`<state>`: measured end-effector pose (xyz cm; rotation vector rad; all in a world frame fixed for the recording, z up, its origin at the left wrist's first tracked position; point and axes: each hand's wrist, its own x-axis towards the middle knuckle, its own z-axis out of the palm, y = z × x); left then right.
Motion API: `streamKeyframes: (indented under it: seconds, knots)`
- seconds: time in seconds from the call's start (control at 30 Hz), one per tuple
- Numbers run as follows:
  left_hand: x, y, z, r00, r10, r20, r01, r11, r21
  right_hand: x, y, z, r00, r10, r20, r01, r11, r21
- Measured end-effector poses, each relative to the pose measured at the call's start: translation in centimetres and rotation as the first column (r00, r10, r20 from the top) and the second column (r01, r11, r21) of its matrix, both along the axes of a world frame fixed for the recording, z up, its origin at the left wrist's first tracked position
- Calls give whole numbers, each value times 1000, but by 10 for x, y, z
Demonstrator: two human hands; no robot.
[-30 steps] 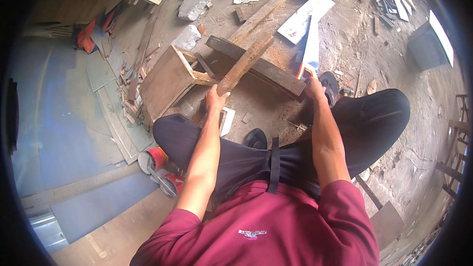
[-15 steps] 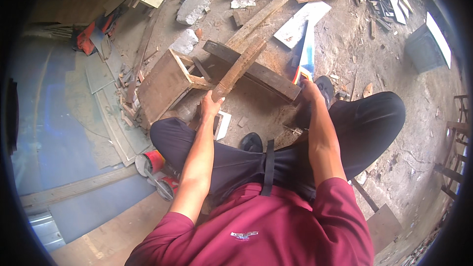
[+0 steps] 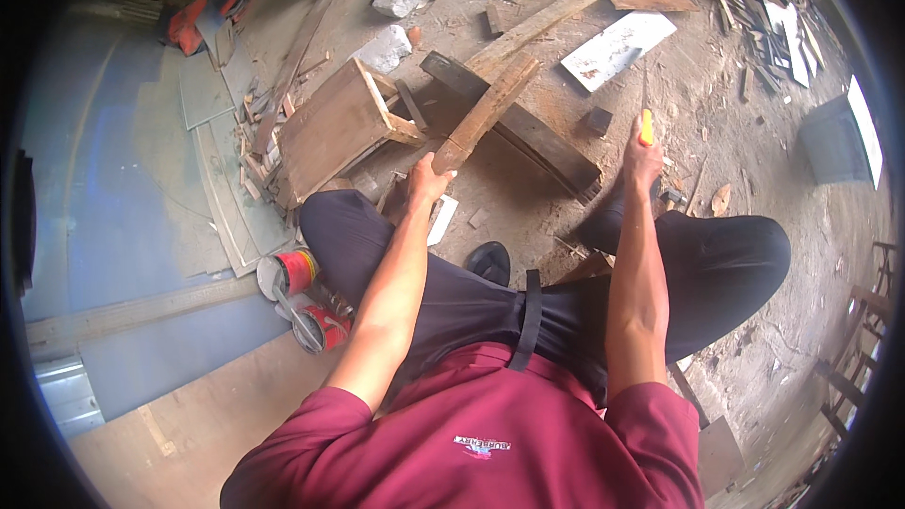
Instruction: The person uses a hand saw to cut a piece of wood, then uses a hammer to drive nails into the wood to join it with another piece. The person assembles the pieces into a frame-like structure and places it on the floor.
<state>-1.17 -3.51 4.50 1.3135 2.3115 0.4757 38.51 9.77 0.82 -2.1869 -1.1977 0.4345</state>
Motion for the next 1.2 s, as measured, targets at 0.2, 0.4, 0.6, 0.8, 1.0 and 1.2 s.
streamKeyframes:
  seconds: [0.2,0.4,0.6,0.8,1.0,1.2]
  knots:
    - [10,13,3,1000,24,-10,-25,988,-152,-28,-8,106,916,305,-261,-256,944,207]
    - [-2,22,-13,991,-81,-110,59,980,-191,-89,-103,187,589,704,-397,-663,702,261]
    - [-1,35,0,996,-92,6,89,943,-322,-103,-162,184,545,703,-456,-778,627,37]
    - [-40,25,-21,902,-42,430,115,983,-145,-109,-167,213,553,770,-319,-831,535,-150]
    - [-3,40,6,965,225,135,-191,956,-224,-117,-173,224,591,745,-310,-805,568,-169]
    - [-9,41,-7,975,196,100,-164,951,-264,-119,-162,238,541,732,-414,-839,502,-209]
